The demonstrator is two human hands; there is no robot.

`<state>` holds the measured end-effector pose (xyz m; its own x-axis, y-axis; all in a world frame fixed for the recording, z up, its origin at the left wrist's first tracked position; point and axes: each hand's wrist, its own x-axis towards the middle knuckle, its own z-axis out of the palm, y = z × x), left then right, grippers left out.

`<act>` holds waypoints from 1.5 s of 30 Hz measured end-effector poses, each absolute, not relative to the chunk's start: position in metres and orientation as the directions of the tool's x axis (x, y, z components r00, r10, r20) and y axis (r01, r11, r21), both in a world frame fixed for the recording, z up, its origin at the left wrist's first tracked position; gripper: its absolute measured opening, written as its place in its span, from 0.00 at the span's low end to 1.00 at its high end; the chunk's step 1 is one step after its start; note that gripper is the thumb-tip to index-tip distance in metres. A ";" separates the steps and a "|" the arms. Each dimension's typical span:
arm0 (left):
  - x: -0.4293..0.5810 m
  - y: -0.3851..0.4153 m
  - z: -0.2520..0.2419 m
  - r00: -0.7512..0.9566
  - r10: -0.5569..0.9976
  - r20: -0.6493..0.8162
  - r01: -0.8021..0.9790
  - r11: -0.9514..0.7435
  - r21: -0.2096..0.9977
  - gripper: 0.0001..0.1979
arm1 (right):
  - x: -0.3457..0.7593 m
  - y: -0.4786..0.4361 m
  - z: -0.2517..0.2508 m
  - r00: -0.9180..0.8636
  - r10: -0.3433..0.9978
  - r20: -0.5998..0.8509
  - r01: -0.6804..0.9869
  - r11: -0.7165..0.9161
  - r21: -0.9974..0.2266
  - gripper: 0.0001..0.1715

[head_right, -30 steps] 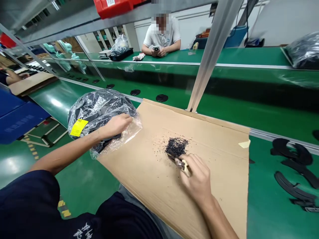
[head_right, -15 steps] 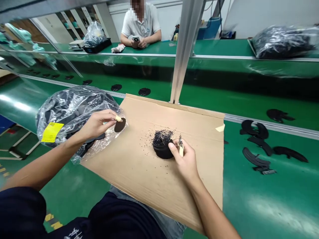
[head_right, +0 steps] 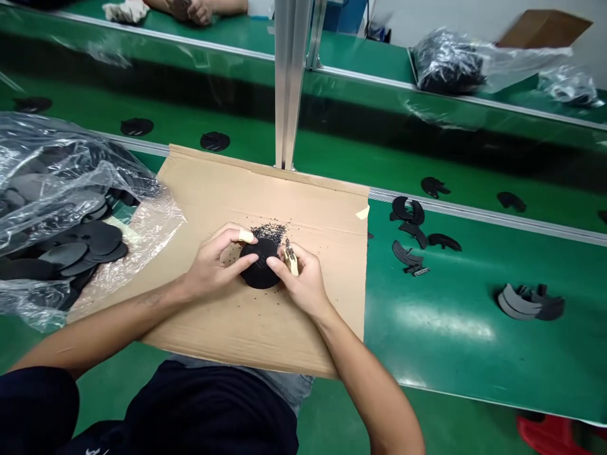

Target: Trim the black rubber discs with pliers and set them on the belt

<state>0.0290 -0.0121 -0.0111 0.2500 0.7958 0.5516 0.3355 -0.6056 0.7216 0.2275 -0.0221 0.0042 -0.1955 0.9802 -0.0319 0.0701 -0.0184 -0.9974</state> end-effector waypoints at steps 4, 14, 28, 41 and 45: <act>0.024 -0.015 -0.014 0.292 0.756 0.586 0.397 -0.653 0.645 0.14 | 0.225 -0.023 0.003 -0.192 0.981 -0.041 0.096 -0.023 -0.995 0.29; 0.018 -0.015 -0.016 0.320 0.737 0.596 0.420 -0.674 0.608 0.15 | 0.224 -0.022 -0.003 -0.167 0.983 -0.075 0.156 -0.049 -0.987 0.29; 0.020 -0.016 -0.021 0.288 0.769 0.570 0.388 -0.638 0.665 0.14 | 0.225 -0.026 -0.001 -0.149 0.989 -0.007 0.235 0.029 -0.972 0.24; 0.019 -0.016 -0.021 0.302 0.730 0.613 0.370 -0.682 0.631 0.17 | 0.226 -0.023 -0.002 -0.179 0.984 0.000 0.210 0.038 -0.977 0.28; 0.019 -0.017 -0.021 0.299 0.717 0.630 0.365 -0.696 0.619 0.17 | 0.226 -0.024 -0.001 -0.177 0.984 -0.003 0.232 0.039 -0.972 0.26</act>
